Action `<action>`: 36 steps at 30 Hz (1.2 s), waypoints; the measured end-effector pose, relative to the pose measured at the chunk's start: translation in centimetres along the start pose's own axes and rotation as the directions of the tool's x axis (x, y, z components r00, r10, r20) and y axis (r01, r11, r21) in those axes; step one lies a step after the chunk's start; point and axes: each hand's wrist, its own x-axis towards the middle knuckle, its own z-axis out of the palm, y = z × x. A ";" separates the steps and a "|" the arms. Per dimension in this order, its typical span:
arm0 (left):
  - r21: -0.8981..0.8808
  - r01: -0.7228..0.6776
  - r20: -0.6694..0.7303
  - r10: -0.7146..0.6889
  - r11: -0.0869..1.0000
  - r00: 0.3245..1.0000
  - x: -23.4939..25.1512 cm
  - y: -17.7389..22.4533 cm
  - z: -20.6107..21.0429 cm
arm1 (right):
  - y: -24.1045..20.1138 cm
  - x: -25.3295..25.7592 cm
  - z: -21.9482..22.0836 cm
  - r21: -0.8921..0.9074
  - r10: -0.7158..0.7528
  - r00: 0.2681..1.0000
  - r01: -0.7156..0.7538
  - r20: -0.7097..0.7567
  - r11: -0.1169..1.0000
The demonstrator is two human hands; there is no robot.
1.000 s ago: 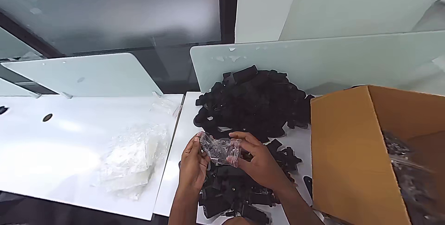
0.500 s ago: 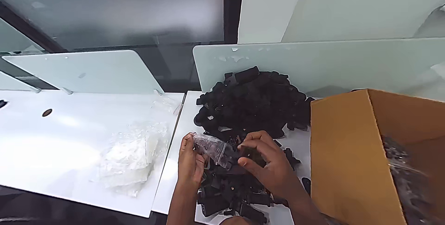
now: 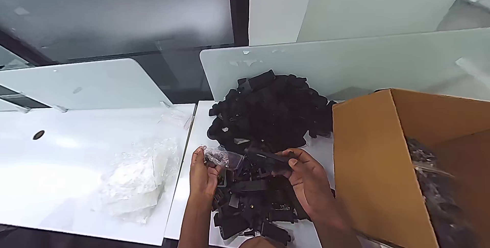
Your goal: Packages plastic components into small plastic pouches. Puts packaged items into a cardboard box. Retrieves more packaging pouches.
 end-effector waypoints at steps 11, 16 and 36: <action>0.172 -0.235 0.274 0.183 0.957 0.944 -3.6 2.2 3.2 | 4.9 -0.5 -0.4 -0.883 -0.086 0.919 0.395 0.386 0.254; 0.165 -0.300 0.387 0.218 0.940 0.896 -5.1 2.4 4.1 | 5.0 0.0 -0.3 -0.918 0.011 0.928 0.367 0.373 0.151; -0.002 0.005 0.302 -0.004 1.000 0.953 -6.2 2.9 6.0 | 3.8 0.2 1.7 -0.119 -0.109 0.958 0.145 0.267 0.982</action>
